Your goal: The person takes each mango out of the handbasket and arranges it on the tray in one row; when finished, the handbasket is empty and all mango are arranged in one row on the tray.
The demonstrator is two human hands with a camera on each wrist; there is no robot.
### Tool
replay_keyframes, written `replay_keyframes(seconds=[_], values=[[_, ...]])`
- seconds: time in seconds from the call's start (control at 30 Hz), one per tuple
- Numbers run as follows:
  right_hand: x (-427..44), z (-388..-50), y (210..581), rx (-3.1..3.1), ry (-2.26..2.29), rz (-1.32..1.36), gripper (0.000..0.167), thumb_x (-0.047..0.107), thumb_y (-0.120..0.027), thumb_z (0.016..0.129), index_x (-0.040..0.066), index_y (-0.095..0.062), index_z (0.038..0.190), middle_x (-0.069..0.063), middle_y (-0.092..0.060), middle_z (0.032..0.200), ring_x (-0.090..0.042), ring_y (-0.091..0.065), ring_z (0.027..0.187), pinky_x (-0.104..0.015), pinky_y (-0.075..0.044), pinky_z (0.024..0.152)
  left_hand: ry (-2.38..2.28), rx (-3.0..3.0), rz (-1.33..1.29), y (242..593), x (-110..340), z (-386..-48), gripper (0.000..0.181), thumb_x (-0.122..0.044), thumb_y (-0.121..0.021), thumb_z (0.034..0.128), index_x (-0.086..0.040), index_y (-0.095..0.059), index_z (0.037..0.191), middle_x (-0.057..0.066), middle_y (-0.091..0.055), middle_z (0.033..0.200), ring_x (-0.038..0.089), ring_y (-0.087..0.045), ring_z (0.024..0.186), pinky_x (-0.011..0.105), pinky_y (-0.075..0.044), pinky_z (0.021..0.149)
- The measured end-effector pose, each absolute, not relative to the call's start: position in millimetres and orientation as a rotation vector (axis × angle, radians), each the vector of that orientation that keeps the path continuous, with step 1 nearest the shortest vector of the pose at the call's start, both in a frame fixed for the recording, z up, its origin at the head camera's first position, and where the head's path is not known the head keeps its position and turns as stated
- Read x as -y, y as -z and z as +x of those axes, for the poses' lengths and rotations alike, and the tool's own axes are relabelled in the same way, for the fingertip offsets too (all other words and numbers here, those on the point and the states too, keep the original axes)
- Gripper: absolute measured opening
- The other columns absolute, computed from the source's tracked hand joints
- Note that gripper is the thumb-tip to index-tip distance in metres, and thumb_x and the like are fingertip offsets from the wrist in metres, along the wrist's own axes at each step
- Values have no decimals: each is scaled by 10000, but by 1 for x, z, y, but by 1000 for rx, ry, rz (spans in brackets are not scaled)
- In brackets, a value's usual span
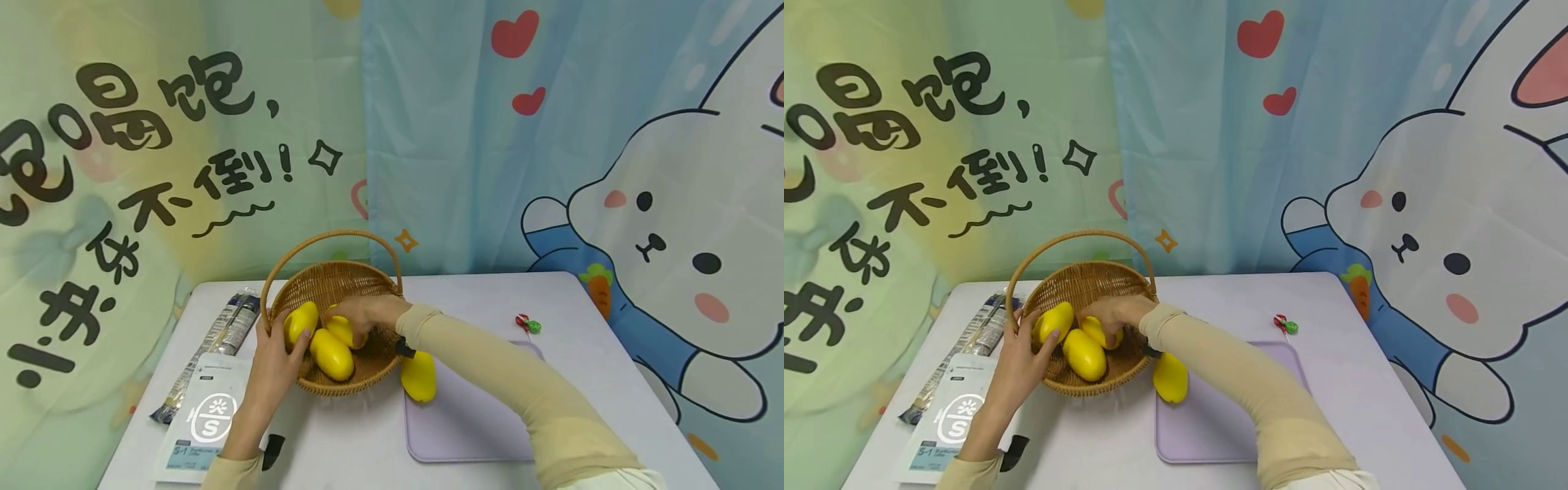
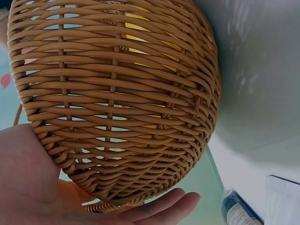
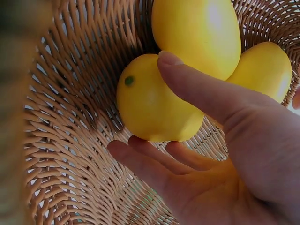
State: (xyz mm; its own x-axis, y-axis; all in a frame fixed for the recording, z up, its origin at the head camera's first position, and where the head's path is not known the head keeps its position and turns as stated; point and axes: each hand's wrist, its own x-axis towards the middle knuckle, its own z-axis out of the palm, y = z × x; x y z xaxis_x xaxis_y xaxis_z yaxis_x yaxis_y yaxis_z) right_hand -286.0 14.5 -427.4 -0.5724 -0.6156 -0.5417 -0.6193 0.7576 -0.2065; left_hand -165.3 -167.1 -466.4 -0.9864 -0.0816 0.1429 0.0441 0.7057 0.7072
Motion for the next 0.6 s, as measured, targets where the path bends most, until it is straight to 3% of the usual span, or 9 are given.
replay_keyframes(seconds=[0.6], values=[[-21, -287, 421, -2398, 46, -928, 801, 182, -789, 898, 321, -376, 1570, -65, -397, 1602, -253, -365, 1485, -449, -392, 1171, 1139, 2761, 34, 467, 168, -166, 626, -354, -553, 1047, -16, -364, 1538, 324, -178, 1604, 511, -544, 1255, 615, -506, 980]])
